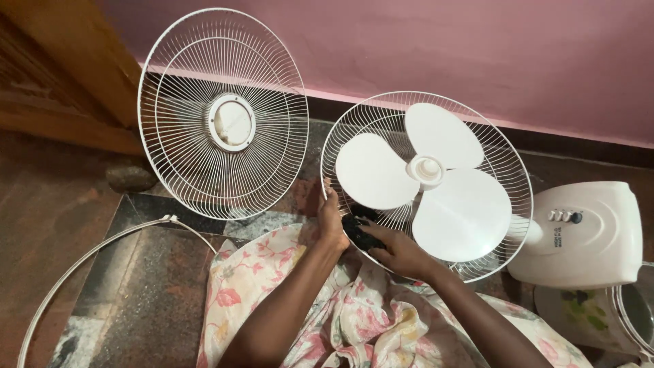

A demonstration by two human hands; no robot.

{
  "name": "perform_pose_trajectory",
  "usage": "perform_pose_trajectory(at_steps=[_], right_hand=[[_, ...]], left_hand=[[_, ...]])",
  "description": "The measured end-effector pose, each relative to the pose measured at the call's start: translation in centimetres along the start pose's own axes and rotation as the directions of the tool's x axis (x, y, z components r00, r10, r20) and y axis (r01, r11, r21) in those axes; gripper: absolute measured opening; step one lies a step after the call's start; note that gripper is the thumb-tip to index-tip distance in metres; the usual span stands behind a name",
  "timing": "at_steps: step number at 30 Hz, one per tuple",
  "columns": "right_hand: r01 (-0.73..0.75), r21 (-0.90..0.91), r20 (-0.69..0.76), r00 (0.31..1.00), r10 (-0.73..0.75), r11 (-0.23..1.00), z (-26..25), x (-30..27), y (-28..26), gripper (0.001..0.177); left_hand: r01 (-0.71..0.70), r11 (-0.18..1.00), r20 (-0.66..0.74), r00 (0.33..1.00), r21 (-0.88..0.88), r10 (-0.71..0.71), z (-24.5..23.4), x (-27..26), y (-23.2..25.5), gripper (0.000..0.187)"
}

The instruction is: The person wipes the blades and inner cage of a disassembled electric fan using a dark cloth. They rotate the blades by hand to reach different areas and continue wiping the metal cage and plastic blades throughout the clip.

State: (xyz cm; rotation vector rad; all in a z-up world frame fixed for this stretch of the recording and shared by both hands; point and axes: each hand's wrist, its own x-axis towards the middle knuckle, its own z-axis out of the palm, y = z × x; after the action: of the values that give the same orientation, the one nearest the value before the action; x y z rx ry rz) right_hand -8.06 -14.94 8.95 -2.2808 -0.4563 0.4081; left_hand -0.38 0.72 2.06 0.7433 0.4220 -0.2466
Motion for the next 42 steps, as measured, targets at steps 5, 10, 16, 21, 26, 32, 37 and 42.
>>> perform_pose_trajectory(at_steps=[5,10,16,21,26,32,37,42], right_hand=[[0.029,-0.346,-0.134,0.988,-0.080,0.938,-0.4,2.0,0.3,0.059],[-0.012,-0.492,-0.405,0.888,-0.216,0.871,-1.8,5.0,3.4,0.035],[-0.077,-0.223,-0.359,0.933,-0.008,0.972,1.4,6.5,4.5,0.047],[0.094,0.182,-0.225,0.973,-0.051,0.979,3.1,7.4,2.5,0.064],[0.190,-0.292,-0.305,0.910,-0.279,0.937,3.1,7.8,1.8,0.072],[-0.076,-0.426,-0.605,0.765,-0.222,0.901,1.2,7.8,3.1,0.030],[0.050,-0.393,-0.495,0.830,-0.257,0.918,0.9,5.9,3.2,0.036],[-0.005,-0.069,-0.306,0.952,-0.016,0.998,0.9,2.1,4.8,0.035]], left_hand=[[-0.076,0.996,0.075,0.994,-0.055,0.080,-0.3,0.7,-0.2,0.051],[0.024,0.997,0.066,0.998,-0.075,-0.019,0.3,-0.1,0.4,0.054],[0.083,0.995,-0.027,0.996,0.046,-0.082,0.3,-0.2,0.1,0.058],[0.009,0.999,0.054,0.999,-0.050,-0.006,-0.6,0.7,-0.9,0.063],[0.006,0.997,0.047,0.999,-0.074,-0.002,-1.1,1.2,-1.3,0.065],[0.063,0.997,-0.026,0.998,0.038,-0.062,-0.3,0.1,-1.1,0.061],[0.089,0.943,-0.107,0.993,0.320,-0.057,-1.2,1.6,1.8,0.053],[0.157,0.904,-0.060,0.988,0.397,-0.145,-2.0,4.9,5.9,0.058]])
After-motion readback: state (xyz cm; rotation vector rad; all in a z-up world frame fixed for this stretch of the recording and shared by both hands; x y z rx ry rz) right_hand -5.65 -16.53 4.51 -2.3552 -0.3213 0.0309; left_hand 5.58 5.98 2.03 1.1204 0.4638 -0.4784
